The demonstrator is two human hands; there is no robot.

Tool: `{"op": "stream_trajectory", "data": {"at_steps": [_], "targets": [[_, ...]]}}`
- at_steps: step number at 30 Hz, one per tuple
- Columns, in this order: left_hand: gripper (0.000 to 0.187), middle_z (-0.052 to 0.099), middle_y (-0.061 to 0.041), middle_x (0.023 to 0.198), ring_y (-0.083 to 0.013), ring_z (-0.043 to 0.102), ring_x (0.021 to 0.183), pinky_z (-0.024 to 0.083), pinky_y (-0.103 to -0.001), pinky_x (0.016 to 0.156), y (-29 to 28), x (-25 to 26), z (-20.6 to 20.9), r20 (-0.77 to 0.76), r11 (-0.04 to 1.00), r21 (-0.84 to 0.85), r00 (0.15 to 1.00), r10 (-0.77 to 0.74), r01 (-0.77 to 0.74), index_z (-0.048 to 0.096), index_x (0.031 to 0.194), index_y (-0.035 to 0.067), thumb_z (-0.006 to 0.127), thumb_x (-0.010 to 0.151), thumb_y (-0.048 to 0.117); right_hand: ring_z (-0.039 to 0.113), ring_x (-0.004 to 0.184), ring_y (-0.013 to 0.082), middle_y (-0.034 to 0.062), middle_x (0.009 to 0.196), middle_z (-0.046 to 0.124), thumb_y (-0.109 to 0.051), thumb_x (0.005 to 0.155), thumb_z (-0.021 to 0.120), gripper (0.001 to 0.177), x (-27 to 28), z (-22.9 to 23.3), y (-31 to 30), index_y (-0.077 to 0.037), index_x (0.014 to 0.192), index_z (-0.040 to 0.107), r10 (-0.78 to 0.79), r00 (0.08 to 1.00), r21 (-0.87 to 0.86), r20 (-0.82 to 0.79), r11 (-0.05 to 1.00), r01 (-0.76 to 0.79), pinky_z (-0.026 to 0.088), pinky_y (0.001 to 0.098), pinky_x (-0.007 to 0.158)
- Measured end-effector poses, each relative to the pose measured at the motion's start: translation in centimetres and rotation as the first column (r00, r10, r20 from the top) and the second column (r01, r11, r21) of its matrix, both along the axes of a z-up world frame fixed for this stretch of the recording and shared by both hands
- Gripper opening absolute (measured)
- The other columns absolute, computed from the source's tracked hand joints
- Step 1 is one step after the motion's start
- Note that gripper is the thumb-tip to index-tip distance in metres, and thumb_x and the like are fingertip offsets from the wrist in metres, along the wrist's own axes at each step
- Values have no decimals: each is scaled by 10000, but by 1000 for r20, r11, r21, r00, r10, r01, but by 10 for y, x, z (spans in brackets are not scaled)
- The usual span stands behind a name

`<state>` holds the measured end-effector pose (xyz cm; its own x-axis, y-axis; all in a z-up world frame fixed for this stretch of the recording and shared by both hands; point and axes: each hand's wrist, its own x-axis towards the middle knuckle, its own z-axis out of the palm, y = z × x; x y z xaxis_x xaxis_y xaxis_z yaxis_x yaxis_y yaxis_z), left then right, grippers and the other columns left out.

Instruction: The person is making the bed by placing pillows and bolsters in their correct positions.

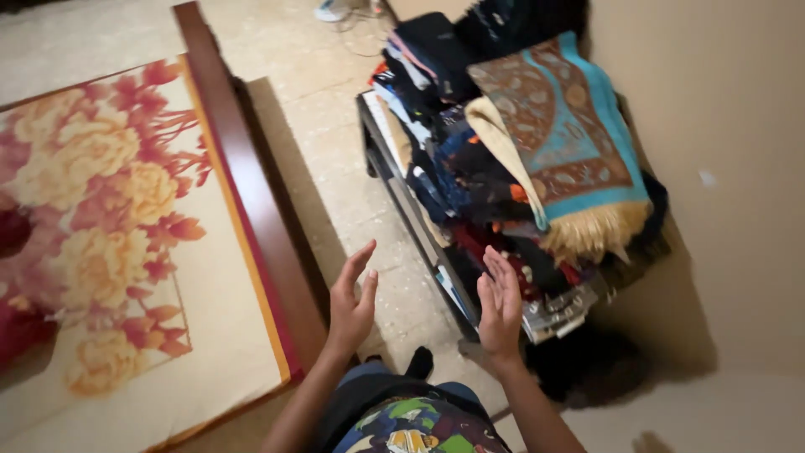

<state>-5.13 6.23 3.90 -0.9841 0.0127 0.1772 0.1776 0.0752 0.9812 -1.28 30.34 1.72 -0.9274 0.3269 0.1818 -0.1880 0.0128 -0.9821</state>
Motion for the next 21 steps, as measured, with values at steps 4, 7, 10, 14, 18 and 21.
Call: {"op": "stream_trajectory", "data": {"at_steps": [4, 7, 10, 14, 18, 21], "targets": [[428, 600, -135, 1491, -231, 525, 1423, 382, -368, 1184, -5, 6, 3, 30, 992, 21, 992, 124, -124, 544, 1458, 33, 548, 1032, 75, 445, 1469, 266, 153, 1556, 484, -125, 1042, 533, 465, -28, 7, -7, 10, 1480, 457, 104, 994, -4, 29, 995, -104, 316, 393, 1222], [436, 599, -137, 1492, -234, 520, 1426, 377, -364, 1182, -17, 6, 1, 34, 980, 7, 979, 200, -201, 545, 1460, 29, 549, 1025, 65, 454, 1469, 266, 160, 1558, 487, -115, 1047, 521, 451, -49, 10, -21, 21, 1473, 459, 186, 983, 5, -3, 983, -186, 313, 384, 1235], [429, 600, -139, 1493, -232, 535, 1413, 402, -356, 1175, -32, 3, 1, 26, 962, 64, 964, 265, -267, 551, 1449, 17, 551, 1022, 56, 462, 1463, 268, 169, 1550, 496, -107, 1048, 514, 450, -70, 11, -40, 28, 1473, 455, 243, 970, 27, -9, 970, -243, 319, 376, 1227], [431, 605, -144, 1478, -224, 544, 1395, 404, -349, 1165, -51, 0, 9, 23, 930, 70, 932, 361, -362, 542, 1447, 3, 538, 1017, 47, 446, 1474, 270, 174, 1550, 484, -90, 1046, 504, 452, -91, 9, -63, 36, 1475, 439, 333, 942, 1, -32, 943, -334, 306, 379, 1244], [426, 630, -153, 1445, -227, 564, 1371, 413, -349, 1154, -69, -2, 14, 21, 885, 26, 885, 465, -465, 558, 1434, -14, 535, 1012, 43, 458, 1460, 273, 176, 1535, 493, -78, 1034, 509, 454, -108, 9, -82, 43, 1467, 444, 376, 926, 6, -28, 927, -376, 309, 382, 1235], [408, 619, -154, 1459, -234, 558, 1386, 409, -347, 1166, -79, -1, 12, 2, 853, 41, 853, 521, -521, 558, 1424, -24, 526, 1022, 40, 474, 1453, 273, 173, 1533, 506, -81, 1043, 505, 442, -120, 9, -92, 46, 1463, 455, 393, 919, 22, -25, 920, -392, 322, 383, 1231]]}}
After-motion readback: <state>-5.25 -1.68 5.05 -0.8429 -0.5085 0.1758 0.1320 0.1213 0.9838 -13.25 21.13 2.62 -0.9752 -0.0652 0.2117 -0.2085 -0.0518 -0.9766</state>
